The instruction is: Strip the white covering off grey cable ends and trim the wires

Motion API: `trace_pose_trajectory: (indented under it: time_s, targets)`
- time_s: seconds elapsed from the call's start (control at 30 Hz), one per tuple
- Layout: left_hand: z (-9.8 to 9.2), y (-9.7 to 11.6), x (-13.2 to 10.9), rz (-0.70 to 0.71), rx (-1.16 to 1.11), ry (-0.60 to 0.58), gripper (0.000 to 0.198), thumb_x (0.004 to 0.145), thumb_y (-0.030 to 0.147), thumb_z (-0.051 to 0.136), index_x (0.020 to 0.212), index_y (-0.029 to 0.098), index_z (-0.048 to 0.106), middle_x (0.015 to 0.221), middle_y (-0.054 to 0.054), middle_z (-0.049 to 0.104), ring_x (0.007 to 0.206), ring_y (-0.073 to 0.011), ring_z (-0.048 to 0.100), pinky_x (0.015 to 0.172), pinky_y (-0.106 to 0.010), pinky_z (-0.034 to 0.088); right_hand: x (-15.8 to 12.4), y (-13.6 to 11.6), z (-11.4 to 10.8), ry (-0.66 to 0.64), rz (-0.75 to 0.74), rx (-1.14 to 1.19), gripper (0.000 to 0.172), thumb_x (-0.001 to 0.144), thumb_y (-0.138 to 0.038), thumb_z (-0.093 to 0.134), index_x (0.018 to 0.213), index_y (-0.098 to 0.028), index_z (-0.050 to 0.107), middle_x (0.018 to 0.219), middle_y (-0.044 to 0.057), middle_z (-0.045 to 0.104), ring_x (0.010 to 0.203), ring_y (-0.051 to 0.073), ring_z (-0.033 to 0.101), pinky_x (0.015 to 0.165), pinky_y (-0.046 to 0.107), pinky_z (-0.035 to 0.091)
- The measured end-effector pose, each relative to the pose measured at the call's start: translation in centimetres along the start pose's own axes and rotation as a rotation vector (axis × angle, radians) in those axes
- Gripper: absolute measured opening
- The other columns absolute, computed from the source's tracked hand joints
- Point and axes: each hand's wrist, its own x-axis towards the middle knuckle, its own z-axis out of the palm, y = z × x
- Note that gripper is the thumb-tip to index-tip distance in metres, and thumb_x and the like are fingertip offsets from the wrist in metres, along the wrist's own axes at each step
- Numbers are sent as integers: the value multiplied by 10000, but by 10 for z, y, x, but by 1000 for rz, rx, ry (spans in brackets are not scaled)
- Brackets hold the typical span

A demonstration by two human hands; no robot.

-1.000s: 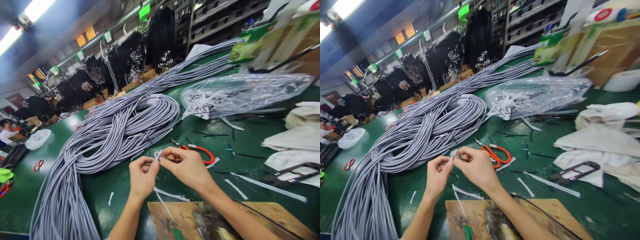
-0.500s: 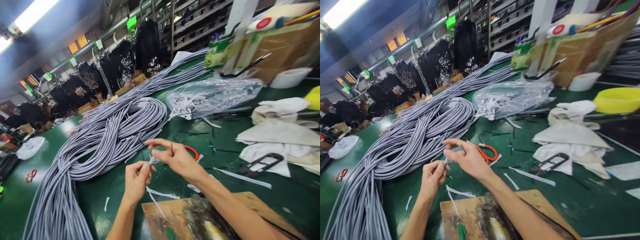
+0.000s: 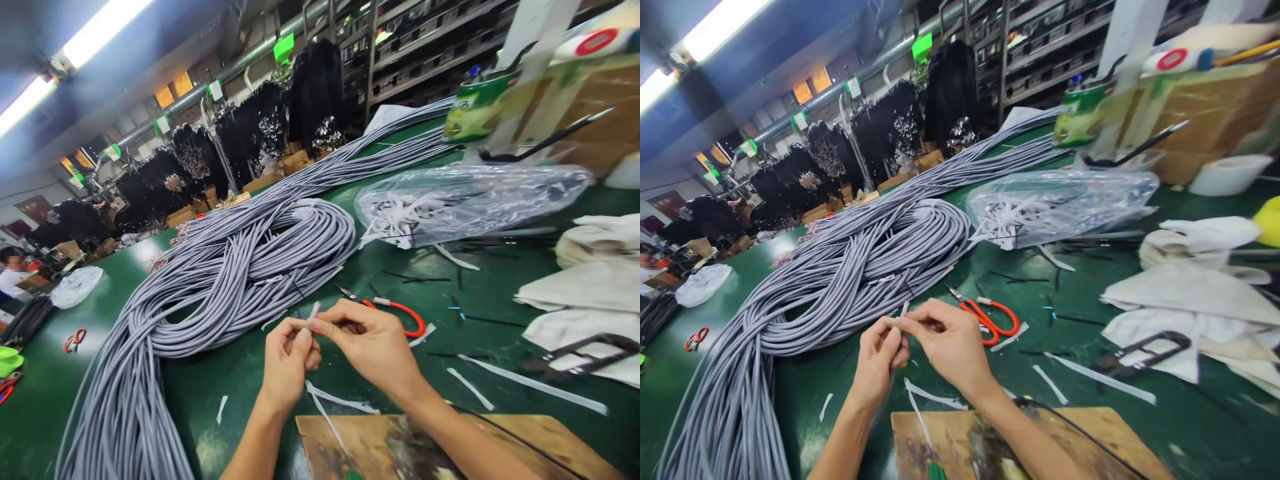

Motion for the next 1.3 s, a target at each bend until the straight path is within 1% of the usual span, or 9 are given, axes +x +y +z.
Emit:
trace_pose_trajectory:
  time_s: [0.1, 0.27, 0.4, 0.53, 0.63, 0.77, 0.93, 1.07, 1.3]
  targets:
    - [-1, -5, -2, 97, 156, 96, 449, 668, 556, 652, 714, 133, 511, 490, 74, 387, 418, -35, 328, 416, -173, 255, -5, 2, 0, -2, -58, -105, 235, 663, -365, 641, 518, -181, 626, 465, 3, 535, 432, 89, 387, 417, 230, 310]
    - [-1, -3, -7, 171, 277, 208, 418, 699, 542, 628, 712, 137, 525, 501, 65, 401, 441, -51, 362, 432, -178, 293, -1, 2, -3, -161, 130, 101, 297, 613, -461, 665, 588, -170, 608, 556, 11, 567, 486, 107, 465, 437, 225, 372]
    - [-2, 0, -6, 195, 167, 251, 404, 647, 486, 704, 808, 150, 546, 547, 59, 456, 431, -42, 390, 416, -163, 299, 3, -4, -3, -223, 247, 190, 351, 574, -497, 691, 625, -161, 607, 487, -41, 468, 390, 50, 319, 357, 204, 253]
    - [-5, 0, -3, 156, 63, 171, 477, 623, 486, 720, 919, 127, 614, 526, 61, 443, 370, -14, 303, 357, -156, 203, 3, -7, -1, -340, 391, 237, 420, 509, -546, 714, 606, -159, 580, 432, -72, 411, 343, 23, 222, 332, 200, 147]
    - [-7, 1, -2, 95, 18, 86, 454, 623, 524, 701, 756, 91, 659, 461, 69, 367, 352, 3, 210, 347, -164, 131, 3, -2, 1, -401, 435, 199, 427, 485, -551, 717, 586, -158, 585, 444, -52, 458, 353, 29, 254, 342, 199, 172]
    - [-7, 7, -1, 23, 48, 39, 466, 598, 545, 705, 599, 86, 625, 431, 71, 329, 352, 6, 179, 357, -176, 104, 5, 4, -1, -186, 260, 56, 375, 557, -537, 672, 546, -168, 599, 538, 18, 578, 504, 107, 470, 451, 228, 357]
    - [-10, 11, -1, 3, 204, 16, 489, 626, 576, 664, 550, 102, 571, 427, 63, 339, 358, -14, 214, 374, -194, 132, 4, -3, -8, -129, 207, 62, 329, 633, -495, 614, 664, -168, 641, 536, 7, 554, 428, 85, 375, 381, 227, 275]
    - [-15, 10, -3, 102, 439, -17, 458, 727, 545, 586, 563, 118, 583, 503, 21, 416, 428, -59, 321, 425, -216, 226, 5, -7, -9, -173, 213, 97, 277, 591, -444, 657, 619, -170, 629, 578, 21, 582, 456, 88, 409, 392, 222, 293]
    - [-17, 11, -7, 386, 651, -29, 396, 838, 408, 496, 576, 143, 629, 560, -24, 498, 551, -126, 436, 547, -253, 318, 6, -5, -7, -381, 409, 188, 388, 597, -550, 619, 549, -183, 505, 446, -67, 386, 339, 29, 198, 339, 212, 136]
